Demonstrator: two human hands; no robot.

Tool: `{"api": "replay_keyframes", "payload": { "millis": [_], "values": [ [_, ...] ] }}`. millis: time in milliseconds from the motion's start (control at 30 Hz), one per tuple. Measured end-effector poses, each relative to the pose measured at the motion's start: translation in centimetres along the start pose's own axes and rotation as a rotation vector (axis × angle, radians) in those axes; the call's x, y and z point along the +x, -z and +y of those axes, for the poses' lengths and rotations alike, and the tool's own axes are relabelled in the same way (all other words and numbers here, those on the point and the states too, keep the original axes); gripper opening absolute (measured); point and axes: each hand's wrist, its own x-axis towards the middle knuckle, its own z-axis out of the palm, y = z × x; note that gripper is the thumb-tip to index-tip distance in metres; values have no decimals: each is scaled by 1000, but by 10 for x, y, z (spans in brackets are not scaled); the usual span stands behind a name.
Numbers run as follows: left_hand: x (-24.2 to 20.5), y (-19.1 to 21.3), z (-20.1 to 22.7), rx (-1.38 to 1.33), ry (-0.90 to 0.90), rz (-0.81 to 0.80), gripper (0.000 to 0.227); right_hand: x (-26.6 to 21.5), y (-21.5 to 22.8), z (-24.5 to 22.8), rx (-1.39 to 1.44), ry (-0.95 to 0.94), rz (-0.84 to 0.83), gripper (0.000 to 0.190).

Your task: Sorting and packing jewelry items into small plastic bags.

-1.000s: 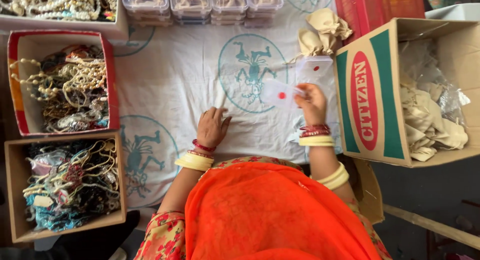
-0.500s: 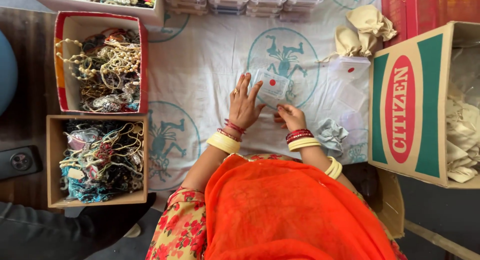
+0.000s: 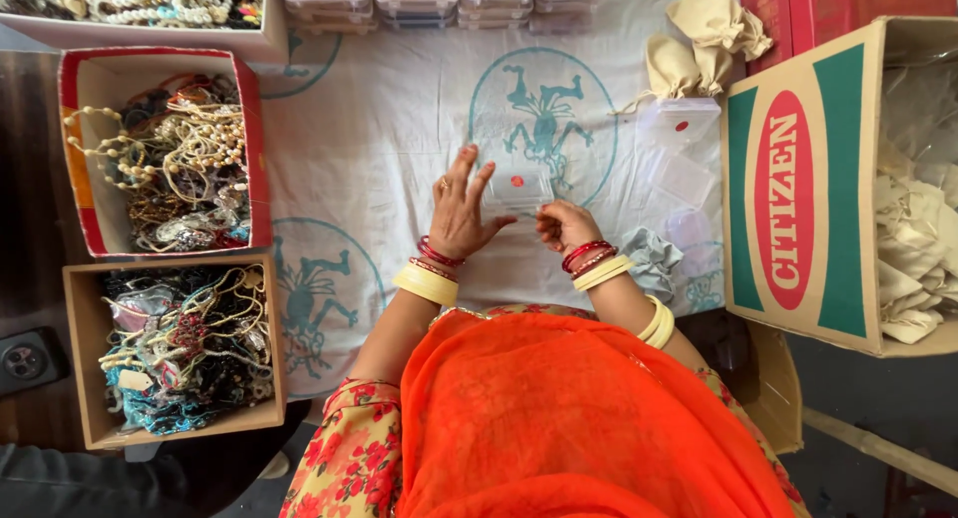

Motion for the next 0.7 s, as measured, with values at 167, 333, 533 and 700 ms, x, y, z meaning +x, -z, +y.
{"api": "replay_keyframes", "payload": {
  "millis": [167,333,533,700],
  "values": [
    [-6,-13,-15,-231,83,-164,72,-45,-23,-52,187,-36,-114,25],
    [-15,-24,-18,-70,2,-120,31,-57,-46,-65,-249,119,-153,55],
    [-11,-39,-23,44,229,-65,38,-57,-42,-27,-805,421,-23,72],
    [-19,-43,-25,85,294,152,59,-93,-53,-37,-801,567,-20,72]
  ]
}}
